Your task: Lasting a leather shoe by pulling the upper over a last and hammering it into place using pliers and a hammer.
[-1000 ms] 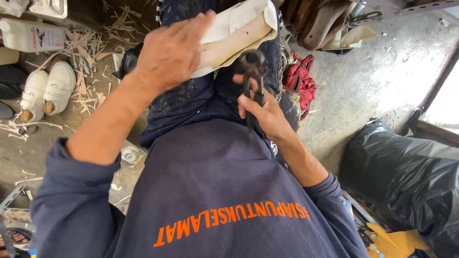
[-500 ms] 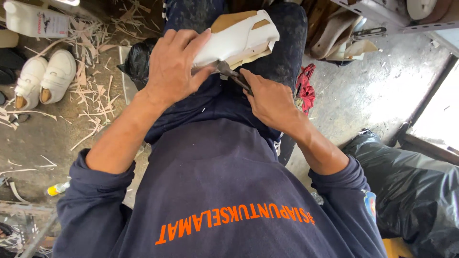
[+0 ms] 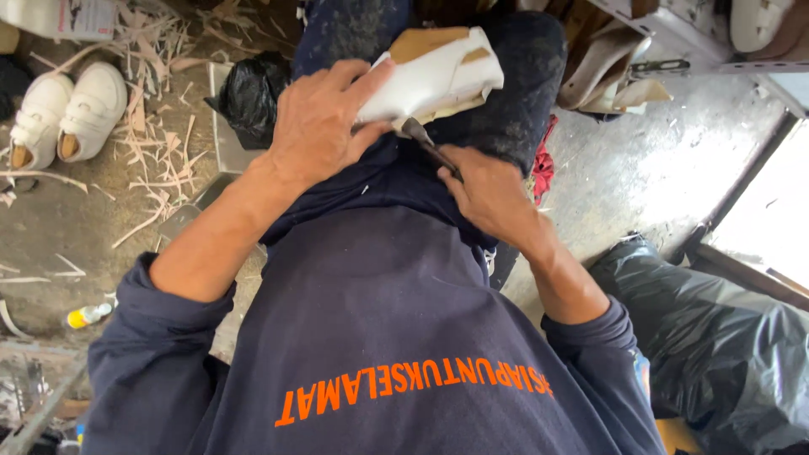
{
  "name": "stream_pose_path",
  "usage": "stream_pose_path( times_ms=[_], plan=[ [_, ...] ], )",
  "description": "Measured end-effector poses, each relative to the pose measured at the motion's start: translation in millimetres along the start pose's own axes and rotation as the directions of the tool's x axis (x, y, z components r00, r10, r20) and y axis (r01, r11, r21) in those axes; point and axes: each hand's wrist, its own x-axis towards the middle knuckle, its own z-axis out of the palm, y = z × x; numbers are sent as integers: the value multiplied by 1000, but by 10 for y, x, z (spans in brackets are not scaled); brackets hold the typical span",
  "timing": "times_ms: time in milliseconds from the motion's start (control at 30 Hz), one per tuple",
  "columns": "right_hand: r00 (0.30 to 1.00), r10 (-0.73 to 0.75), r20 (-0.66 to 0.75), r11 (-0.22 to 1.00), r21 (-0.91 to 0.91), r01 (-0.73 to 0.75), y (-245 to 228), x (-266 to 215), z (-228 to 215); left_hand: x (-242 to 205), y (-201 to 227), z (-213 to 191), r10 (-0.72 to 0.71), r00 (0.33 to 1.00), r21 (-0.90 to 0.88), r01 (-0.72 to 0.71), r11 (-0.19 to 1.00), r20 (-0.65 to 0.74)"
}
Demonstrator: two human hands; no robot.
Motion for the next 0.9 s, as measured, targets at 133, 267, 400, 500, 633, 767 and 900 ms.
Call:
stream_pose_path(
  times_ms=[133,267,400,500,633,767,900],
  plan=[
    [995,30,-90,972,-230,-50,55,13,104,65,5,-27,41,999,4,-41,999,11],
    [989,-81,-121,868,-496,10,-84,-35,-46,37,85,-57,-9,994,-23,11,1000,113],
    [991,-85,-102,835,-550,15,-189,-69,-151,5,136,-70,-44,976,59,32,998,213],
    [987,-97,-127,858,-514,18,-183,-104,-5,-7,114,-82,-92,964,13,92,996,251],
    [1000,-27,12,993,-118,28,-180,-196,30,-136,88,-29,-32,985,-12,35,999,171],
    [996,-57,-66,992,-116,49,-286,-275,-7,-100,90,-122,41,996,6,-42,999,76],
    [993,40,-113,994,-93,-50,-369,-198,-170,117,17,-240,93,993,57,-97,994,65]
  ],
)
